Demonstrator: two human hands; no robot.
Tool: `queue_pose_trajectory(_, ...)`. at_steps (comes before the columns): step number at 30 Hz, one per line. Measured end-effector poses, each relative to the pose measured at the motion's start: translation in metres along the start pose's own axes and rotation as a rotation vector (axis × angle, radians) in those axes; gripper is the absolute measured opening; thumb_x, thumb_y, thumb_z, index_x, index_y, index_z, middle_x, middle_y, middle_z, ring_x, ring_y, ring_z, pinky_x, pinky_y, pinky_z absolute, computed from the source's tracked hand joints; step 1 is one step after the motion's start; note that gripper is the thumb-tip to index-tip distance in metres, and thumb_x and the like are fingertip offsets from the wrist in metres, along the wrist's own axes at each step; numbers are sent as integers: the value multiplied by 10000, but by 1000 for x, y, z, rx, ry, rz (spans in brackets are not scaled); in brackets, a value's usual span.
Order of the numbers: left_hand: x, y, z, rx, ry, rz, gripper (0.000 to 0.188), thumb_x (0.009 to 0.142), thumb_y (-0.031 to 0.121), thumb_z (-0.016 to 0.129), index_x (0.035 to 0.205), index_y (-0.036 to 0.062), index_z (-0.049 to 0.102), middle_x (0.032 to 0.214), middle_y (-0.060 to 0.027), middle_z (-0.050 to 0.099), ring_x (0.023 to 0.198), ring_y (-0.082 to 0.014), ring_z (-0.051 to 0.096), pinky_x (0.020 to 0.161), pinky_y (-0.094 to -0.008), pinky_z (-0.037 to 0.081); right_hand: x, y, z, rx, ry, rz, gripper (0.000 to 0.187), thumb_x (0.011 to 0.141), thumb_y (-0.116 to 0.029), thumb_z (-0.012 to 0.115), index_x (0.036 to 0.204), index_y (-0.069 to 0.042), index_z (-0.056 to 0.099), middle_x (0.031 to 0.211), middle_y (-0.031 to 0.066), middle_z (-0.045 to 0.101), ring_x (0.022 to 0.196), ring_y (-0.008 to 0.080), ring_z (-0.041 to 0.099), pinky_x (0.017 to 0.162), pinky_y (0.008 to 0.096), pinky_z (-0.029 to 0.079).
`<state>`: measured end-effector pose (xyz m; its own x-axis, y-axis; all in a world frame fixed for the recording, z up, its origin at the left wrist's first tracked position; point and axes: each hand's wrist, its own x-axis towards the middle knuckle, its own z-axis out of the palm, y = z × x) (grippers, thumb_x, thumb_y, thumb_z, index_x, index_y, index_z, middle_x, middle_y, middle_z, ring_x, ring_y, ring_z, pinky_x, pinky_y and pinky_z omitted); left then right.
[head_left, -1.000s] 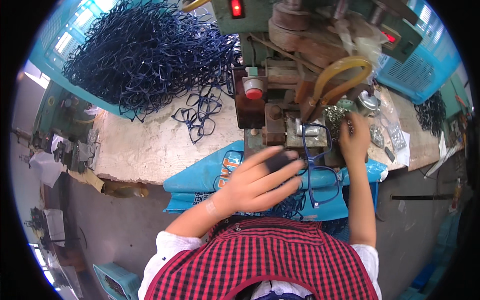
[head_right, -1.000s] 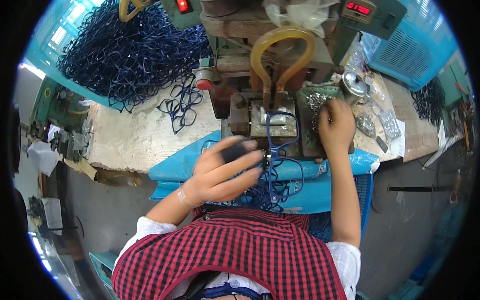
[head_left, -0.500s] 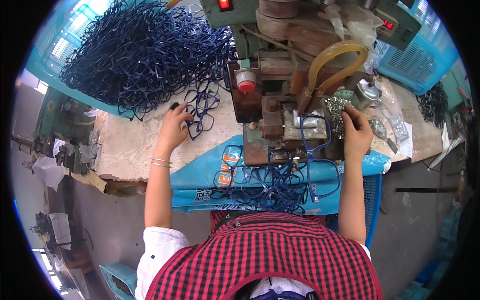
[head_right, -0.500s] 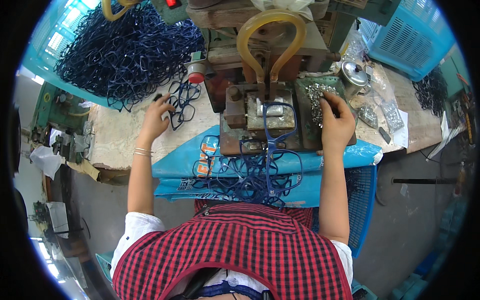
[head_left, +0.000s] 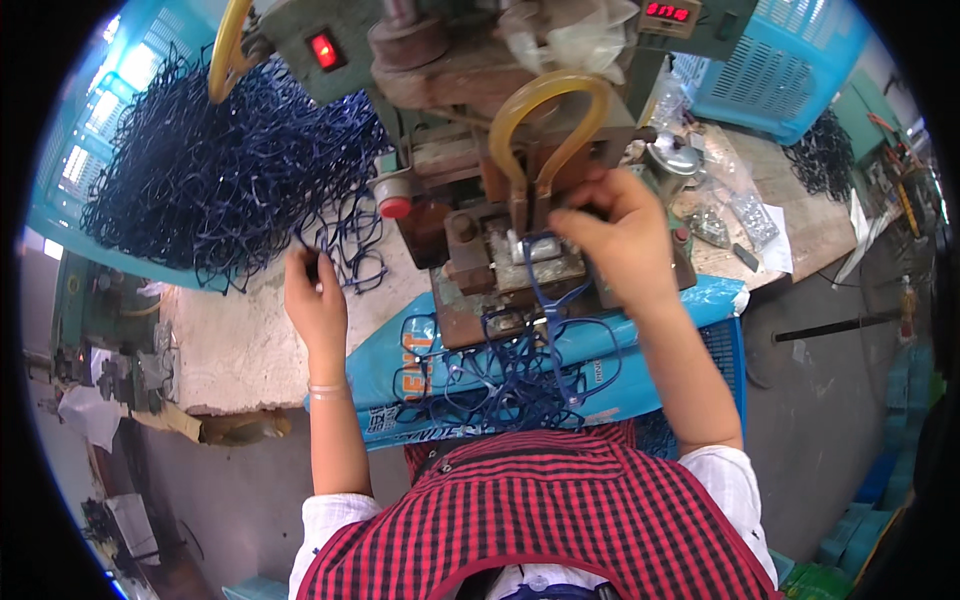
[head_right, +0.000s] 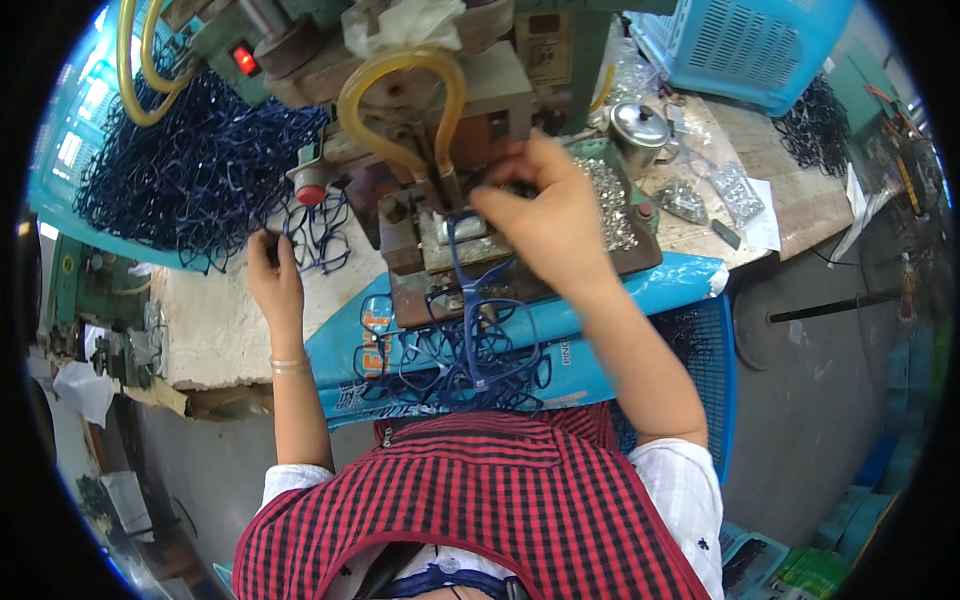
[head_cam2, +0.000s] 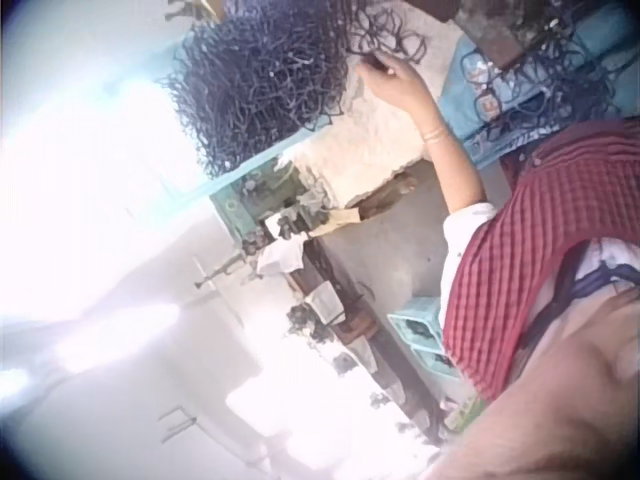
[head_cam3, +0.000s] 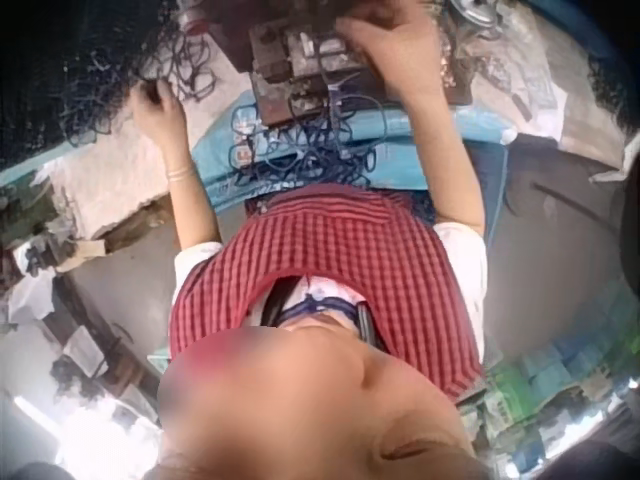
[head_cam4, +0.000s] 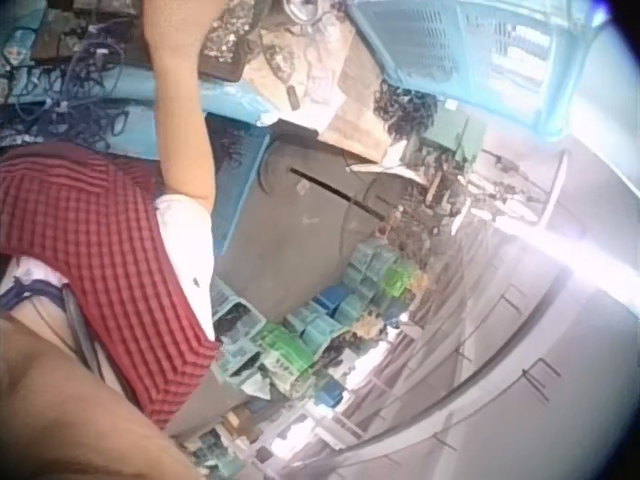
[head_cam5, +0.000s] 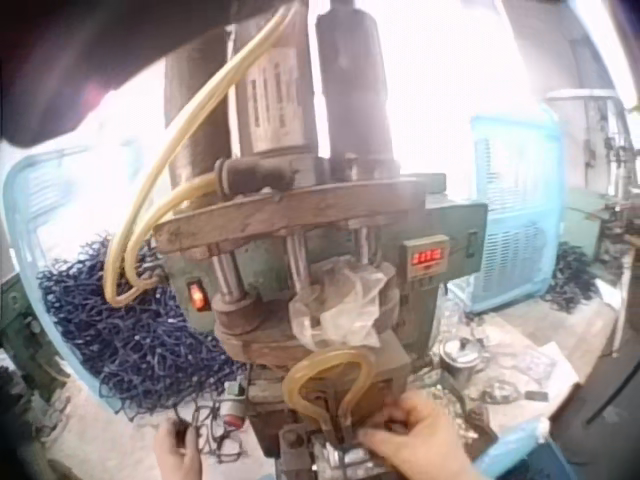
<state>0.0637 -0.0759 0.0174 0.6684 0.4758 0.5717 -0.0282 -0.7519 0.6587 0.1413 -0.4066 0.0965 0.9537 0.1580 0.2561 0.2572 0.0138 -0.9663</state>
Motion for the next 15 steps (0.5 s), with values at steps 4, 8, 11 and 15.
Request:
queue_pose_trajectory(4, -25, 10, 3, -557, -3, -161, 55, 996, 30, 591, 1020, -2, 553, 908, -67, 641, 806, -136, 639, 774, -269, 537, -3, -3, 6, -65, -11, -3, 448, 758, -34, 740, 1171, -1, 569, 821, 47, 667, 834, 103, 631, 804, 267, 479)
queue_pose_trajectory(8, 2, 100, -11, -1037, 77, 53, 86, 1000, -36, 508, 1086, -29, 508, 1000, -169, 639, 882, -233, 667, 799, -420, 598, -1, -6, 5, -26, -50, 34, 528, 771, 16, 734, 1254, 28, 523, 854, 36, 663, 836, 97, 622, 784, 249, 479)
queue_pose_trajectory(11, 20, 161, -20, -1167, -143, 353, 135, 966, -23, 570, 1080, -33, 498, 1012, -183, 632, 908, -235, 652, 835, -453, 579, -5, -11, 12, 231, -94, 139, 574, 784, 107, 716, 1305, 23, 489, 892, 30, 645, 899, 117, 642, 799, 240, 496)
queue_pose_trajectory(15, 30, 162, -6, -1163, -118, 218, 134, 978, 24, 580, 1094, 13, 513, 1029, -116, 562, 959, -230, 597, 770, -439, 569, -13, -14, 27, 362, -59, 192, 551, 784, 127, 679, 1295, 38, 490, 926, 44, 655, 922, 146, 659, 841, 264, 505)
